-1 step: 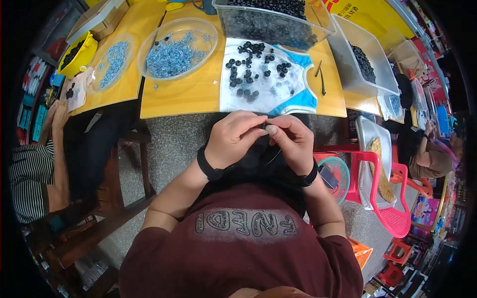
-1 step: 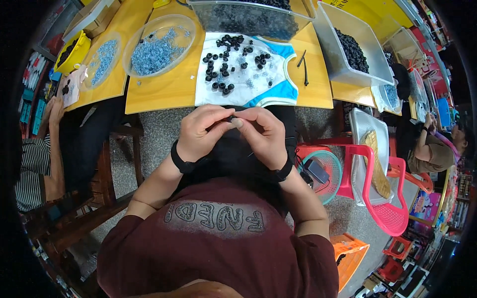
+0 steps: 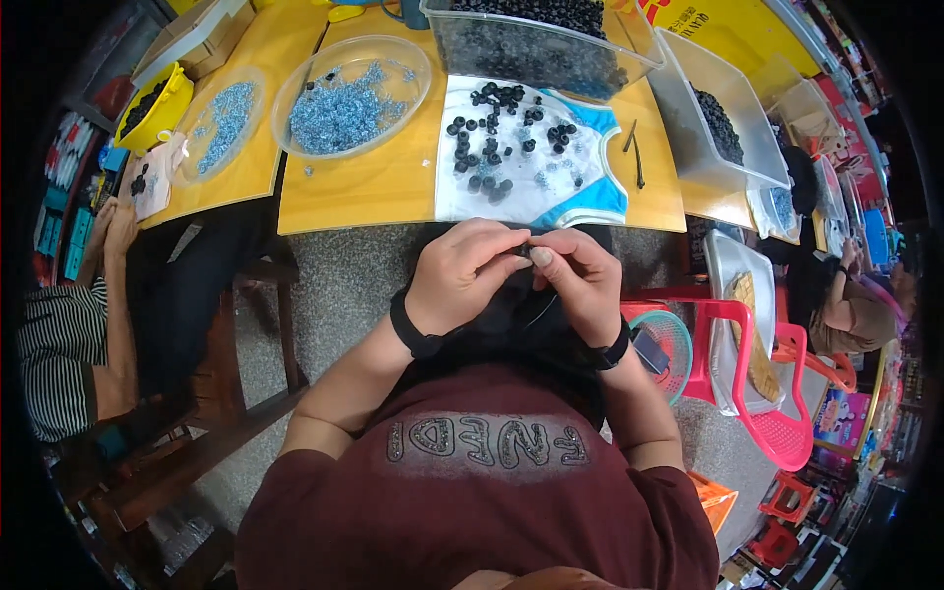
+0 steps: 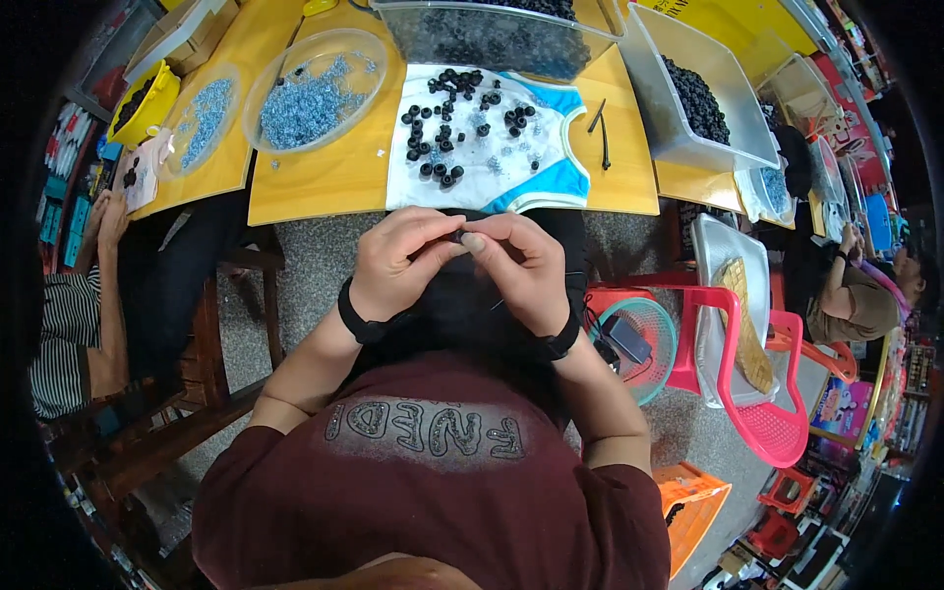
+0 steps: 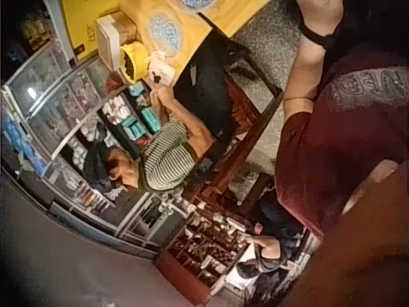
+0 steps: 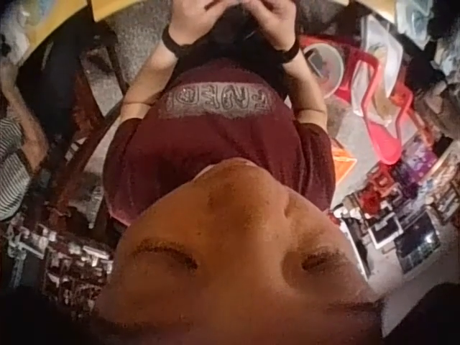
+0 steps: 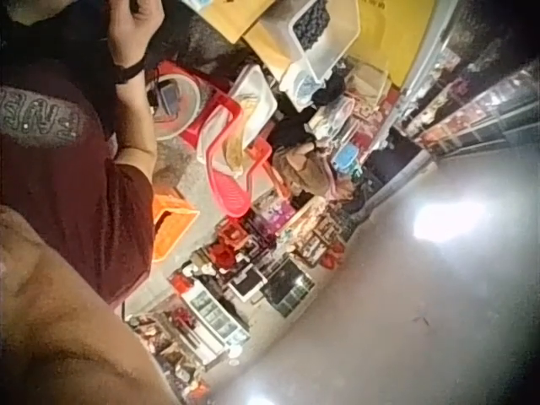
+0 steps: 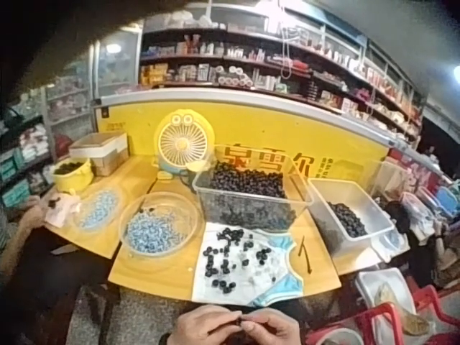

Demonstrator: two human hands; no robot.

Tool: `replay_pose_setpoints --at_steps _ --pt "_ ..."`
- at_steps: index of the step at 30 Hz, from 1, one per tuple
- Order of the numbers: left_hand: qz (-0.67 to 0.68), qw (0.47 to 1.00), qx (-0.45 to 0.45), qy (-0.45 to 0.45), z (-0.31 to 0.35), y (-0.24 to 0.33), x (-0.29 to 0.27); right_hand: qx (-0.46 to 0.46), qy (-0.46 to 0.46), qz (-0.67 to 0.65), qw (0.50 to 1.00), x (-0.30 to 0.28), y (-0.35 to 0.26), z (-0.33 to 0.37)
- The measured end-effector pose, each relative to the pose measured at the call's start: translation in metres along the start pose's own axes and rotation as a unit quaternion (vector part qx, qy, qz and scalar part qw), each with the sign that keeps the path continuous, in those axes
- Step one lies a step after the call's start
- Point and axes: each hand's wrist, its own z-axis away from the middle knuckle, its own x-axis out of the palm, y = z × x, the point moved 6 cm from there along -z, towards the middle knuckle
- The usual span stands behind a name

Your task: The person repeatedly picks up black components from the table and inserts small parts into them by hand.

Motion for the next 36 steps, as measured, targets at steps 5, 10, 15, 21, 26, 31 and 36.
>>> replay_pose_setpoints --at_steps 5,10,15,21,26,31,36 --pt "-0.012 1.000 0.025 -0.003 -0.001 0.007 0.000 0.121 -0.042 -0.186 0.974 0.000 0.020 0.002" --pt "0.022 0.999 0.001 -0.037 -0.002 0.008 0.004 0.246 -0.092 -0.320 0.910 0.011 0.028 0.007" --pt "0.046 0.997 -0.007 -0.056 -0.001 0.011 0.006 0.232 -0.106 -0.349 0.902 0.013 0.035 0.012" --pt "0.066 0.996 -0.004 -0.060 -0.001 0.010 0.007 0.204 -0.061 -0.328 0.920 0.014 0.036 0.015" --pt "0.070 0.995 -0.046 -0.062 -0.005 0.008 0.001 0.156 -0.026 -0.144 0.977 -0.024 0.003 -0.010" --pt "0.094 0.993 -0.061 -0.046 -0.002 0.000 0.003 -0.099 0.191 0.152 0.965 -0.169 -0.052 -0.086" --pt "0.094 0.993 -0.024 -0.070 -0.005 -0.006 0.012 -0.051 0.304 0.425 0.851 -0.285 -0.027 -0.128"
